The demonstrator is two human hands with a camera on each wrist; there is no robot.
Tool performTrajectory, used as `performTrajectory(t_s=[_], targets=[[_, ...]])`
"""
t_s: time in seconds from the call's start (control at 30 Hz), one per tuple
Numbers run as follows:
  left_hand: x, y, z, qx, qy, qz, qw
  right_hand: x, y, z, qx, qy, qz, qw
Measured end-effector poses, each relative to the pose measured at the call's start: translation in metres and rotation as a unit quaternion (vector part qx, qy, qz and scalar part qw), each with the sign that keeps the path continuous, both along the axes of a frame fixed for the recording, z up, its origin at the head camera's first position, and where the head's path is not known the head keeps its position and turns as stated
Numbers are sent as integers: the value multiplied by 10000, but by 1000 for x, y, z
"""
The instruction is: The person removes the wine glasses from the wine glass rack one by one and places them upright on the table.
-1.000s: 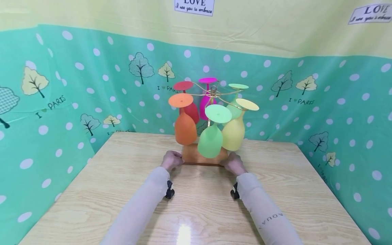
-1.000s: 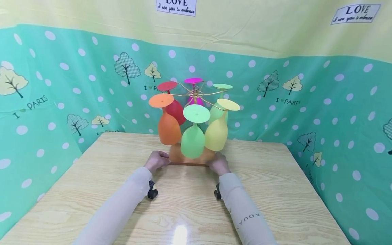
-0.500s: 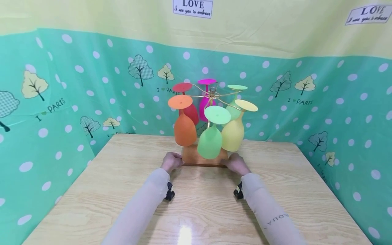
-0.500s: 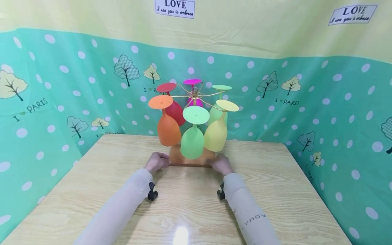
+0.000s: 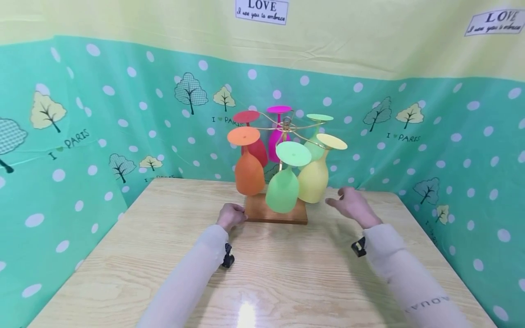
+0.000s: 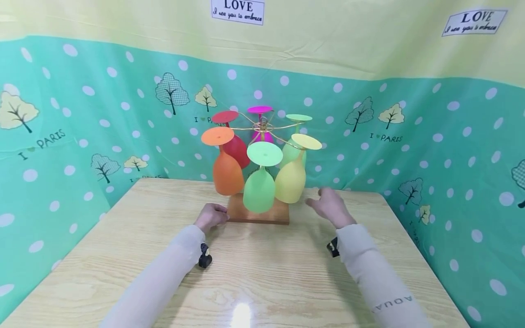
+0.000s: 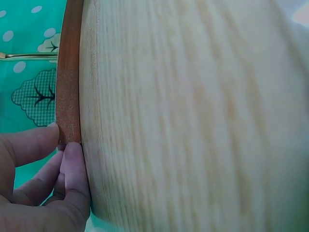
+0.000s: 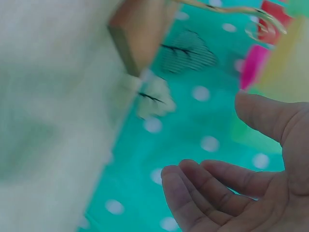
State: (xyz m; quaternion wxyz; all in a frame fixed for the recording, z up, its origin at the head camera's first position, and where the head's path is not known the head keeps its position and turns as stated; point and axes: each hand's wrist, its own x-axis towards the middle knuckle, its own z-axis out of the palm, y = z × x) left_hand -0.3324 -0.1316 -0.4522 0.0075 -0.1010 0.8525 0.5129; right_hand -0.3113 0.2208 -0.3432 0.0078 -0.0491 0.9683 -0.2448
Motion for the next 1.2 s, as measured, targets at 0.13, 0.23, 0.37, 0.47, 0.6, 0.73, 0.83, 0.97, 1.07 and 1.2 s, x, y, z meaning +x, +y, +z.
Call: performTrajectory(t_s=[0.13, 0.23, 0.37, 0.47, 0.6, 0.73, 0.83, 0.97, 1.07, 1.2], targets=[[0, 0, 1, 37, 3, 3, 10000, 15, 6, 32, 53, 345, -13, 9994], [-1, 0, 1, 50, -13, 7, 10000, 28, 6, 50, 26, 718, 34, 9974], [-1, 0, 2, 64, -40, 15, 10000, 46, 1, 70, -104, 1216, 129, 9924], [-1, 0, 1, 85, -73, 5, 9999, 59, -7, 84, -254, 1555, 187, 9873], [0, -2, 1, 21, -52, -32, 10000, 73, -26, 96, -517, 2248, 383, 9723], [1, -3, 0, -45, 49, -81, 9999, 79, -47, 101, -655, 3447, 1063, 9304], [2, -2, 1, -82, 81, -94, 9999, 79, -59, 102, -588, 4317, 1702, 8839], [3, 0, 3, -103, 77, -95, 9999, 77, -71, 102, -494, 5045, 2276, 8314], [3, -1, 3, -58, 9, -84, 9999, 74, -80, 102, -341, 5417, 2564, 7997], [0, -2, 1, 6, -59, -77, 10000, 71, -90, 99, -58, 5711, 2797, 7718]])
